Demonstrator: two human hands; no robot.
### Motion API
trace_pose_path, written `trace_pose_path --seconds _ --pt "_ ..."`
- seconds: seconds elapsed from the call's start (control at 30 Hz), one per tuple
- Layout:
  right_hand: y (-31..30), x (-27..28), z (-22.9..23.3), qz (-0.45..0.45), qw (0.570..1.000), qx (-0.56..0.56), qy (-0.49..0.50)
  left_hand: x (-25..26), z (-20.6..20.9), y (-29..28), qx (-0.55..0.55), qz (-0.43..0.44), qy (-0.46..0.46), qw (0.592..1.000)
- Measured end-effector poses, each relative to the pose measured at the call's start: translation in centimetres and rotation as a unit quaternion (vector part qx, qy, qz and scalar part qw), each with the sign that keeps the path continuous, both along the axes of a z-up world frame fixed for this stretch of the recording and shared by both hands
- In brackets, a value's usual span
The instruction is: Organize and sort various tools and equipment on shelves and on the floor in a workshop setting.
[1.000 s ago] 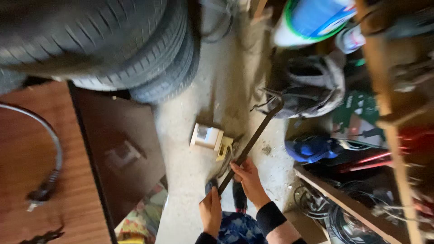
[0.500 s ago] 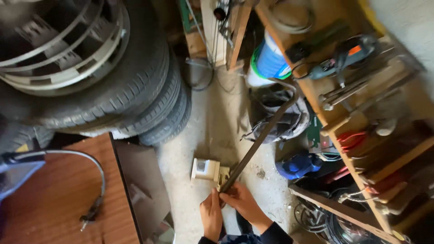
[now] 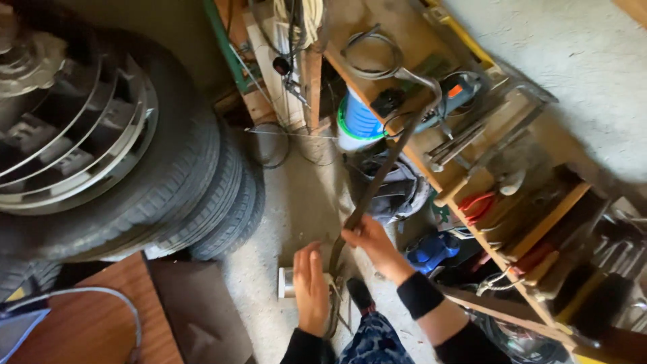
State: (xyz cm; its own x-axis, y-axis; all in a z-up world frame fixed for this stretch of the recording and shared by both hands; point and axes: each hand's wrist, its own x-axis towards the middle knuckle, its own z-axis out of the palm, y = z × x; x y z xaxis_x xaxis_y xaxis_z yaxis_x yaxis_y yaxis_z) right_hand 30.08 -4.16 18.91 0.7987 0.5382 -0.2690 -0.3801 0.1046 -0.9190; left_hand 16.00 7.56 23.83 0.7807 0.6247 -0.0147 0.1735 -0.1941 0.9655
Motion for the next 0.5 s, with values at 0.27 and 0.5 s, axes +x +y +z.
trace_pose_path --seconds 0.27,0.5 --pt "-3.5 9.6 3.2 0.019 0.994 -0.019 -0.106 2.1 -1.6 -1.9 0.020 0.051 -0.004 0.998" --pt "-8.3 14.3 3.9 -0.039 0.985 -0.020 -0.169 4.1 0.0 -3.4 0.001 0.037 -0.002 0.999"
